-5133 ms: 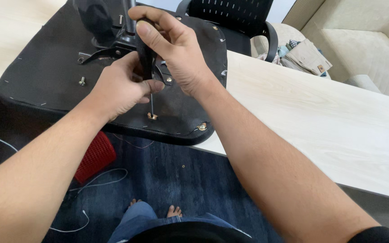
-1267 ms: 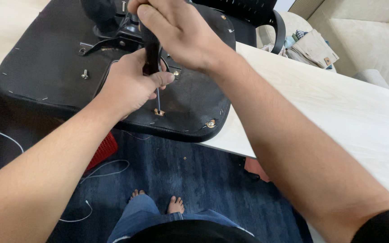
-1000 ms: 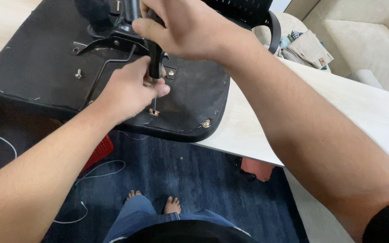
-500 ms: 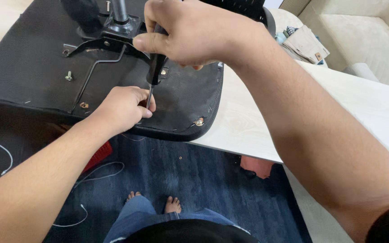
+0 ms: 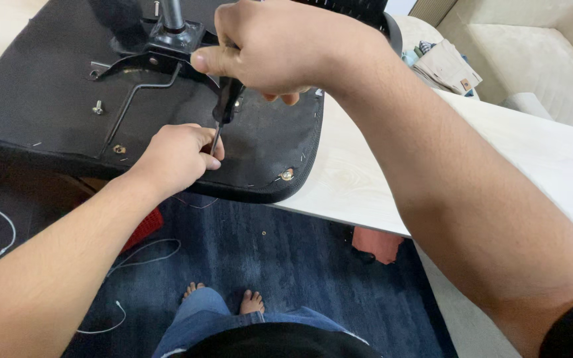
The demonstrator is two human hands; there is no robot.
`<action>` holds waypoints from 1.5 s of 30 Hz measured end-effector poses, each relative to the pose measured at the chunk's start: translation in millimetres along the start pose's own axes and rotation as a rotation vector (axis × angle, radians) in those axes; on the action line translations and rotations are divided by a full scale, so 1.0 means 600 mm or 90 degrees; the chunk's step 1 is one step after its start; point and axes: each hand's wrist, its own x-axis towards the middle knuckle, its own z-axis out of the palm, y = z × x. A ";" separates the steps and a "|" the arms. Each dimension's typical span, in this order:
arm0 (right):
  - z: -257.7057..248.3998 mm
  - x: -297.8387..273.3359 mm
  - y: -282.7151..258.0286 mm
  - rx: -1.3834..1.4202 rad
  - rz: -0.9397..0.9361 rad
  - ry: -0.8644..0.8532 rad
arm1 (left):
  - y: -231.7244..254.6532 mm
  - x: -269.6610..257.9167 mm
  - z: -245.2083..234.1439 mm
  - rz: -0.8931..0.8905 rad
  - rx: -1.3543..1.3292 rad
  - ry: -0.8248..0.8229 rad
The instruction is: The person uses a screwdriver to remove screws from the underside of an office chair seat. They unscrew multiple fasteners and place them on the seat surface while working on a table.
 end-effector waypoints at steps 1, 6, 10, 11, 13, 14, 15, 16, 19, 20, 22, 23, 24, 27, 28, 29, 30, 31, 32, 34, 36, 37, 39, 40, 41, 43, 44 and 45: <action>0.001 -0.002 0.000 0.033 -0.004 0.024 | -0.002 0.000 0.002 -0.005 -0.007 0.003; 0.014 0.015 0.003 0.026 -0.167 0.153 | -0.011 0.005 0.011 -0.018 -0.014 0.016; 0.005 0.032 0.002 -0.031 -0.270 0.151 | -0.016 0.009 0.012 0.008 0.008 0.024; 0.003 0.033 -0.002 0.002 -0.206 0.102 | -0.016 0.010 0.012 0.004 0.008 0.024; -0.002 0.035 -0.011 0.016 -0.104 0.042 | -0.016 0.010 0.012 -0.008 0.000 0.019; -0.004 0.036 -0.016 -0.003 -0.065 0.032 | -0.014 0.010 0.011 -0.015 -0.009 0.014; -0.007 0.038 -0.020 -0.021 -0.027 0.023 | -0.014 0.009 0.008 -0.023 -0.017 0.008; -0.007 0.039 -0.023 -0.005 -0.034 0.043 | -0.013 0.008 0.006 -0.029 -0.027 0.011; -0.003 0.042 -0.026 0.026 -0.036 0.076 | -0.006 0.004 0.005 -0.055 -0.050 0.006; -0.002 0.045 -0.023 0.027 -0.027 0.073 | -0.004 0.004 0.003 -0.069 -0.051 -0.002; 0.000 0.049 -0.015 0.064 -0.036 0.050 | 0.001 0.005 0.002 -0.087 -0.042 -0.014; -0.001 0.049 -0.007 0.105 -0.055 0.031 | 0.002 0.005 0.001 -0.092 -0.029 -0.018; -0.002 0.052 -0.001 0.146 -0.073 0.012 | 0.002 0.004 0.000 -0.098 -0.017 -0.022; 0.003 0.061 0.005 0.102 -0.214 0.064 | 0.001 0.005 -0.001 -0.087 -0.031 -0.022; 0.004 0.061 0.008 0.110 -0.179 0.057 | 0.000 0.008 0.000 -0.087 -0.030 -0.020; 0.006 0.062 0.009 0.120 -0.146 0.051 | -0.002 0.009 0.001 -0.088 -0.026 -0.018; 0.008 0.062 0.009 0.130 -0.112 0.045 | -0.004 0.011 0.001 -0.090 -0.023 -0.016; 0.011 0.063 0.007 0.087 -0.073 0.052 | -0.006 0.014 0.002 -0.083 -0.021 -0.015; 0.013 0.066 0.003 0.044 -0.033 0.059 | -0.007 0.016 0.002 -0.076 -0.020 -0.015; 0.016 0.067 0.001 -0.001 -0.010 0.073 | -0.011 0.018 0.005 -0.071 -0.022 -0.015; 0.015 0.068 0.002 -0.008 -0.044 0.090 | -0.014 0.017 0.006 -0.073 -0.029 -0.013; 0.013 0.066 0.005 0.059 -0.066 0.079 | -0.014 0.017 0.005 -0.069 -0.024 -0.012; 0.008 0.060 0.013 0.193 -0.108 0.055 | -0.013 0.017 0.005 -0.061 -0.015 -0.010; 0.006 0.062 0.013 0.170 -0.140 0.047 | -0.013 0.016 0.004 -0.064 -0.014 -0.016; 0.003 0.063 0.012 0.146 -0.173 0.039 | -0.012 0.016 0.004 -0.068 -0.013 -0.020; 0.000 0.063 0.005 0.120 -0.242 0.046 | -0.008 0.014 0.003 -0.068 -0.020 -0.020; -0.002 0.064 -0.001 0.118 -0.279 0.062 | -0.006 0.013 0.002 -0.065 -0.029 -0.014; -0.003 0.064 -0.008 0.115 -0.316 0.076 | -0.005 0.011 0.002 -0.063 -0.038 -0.009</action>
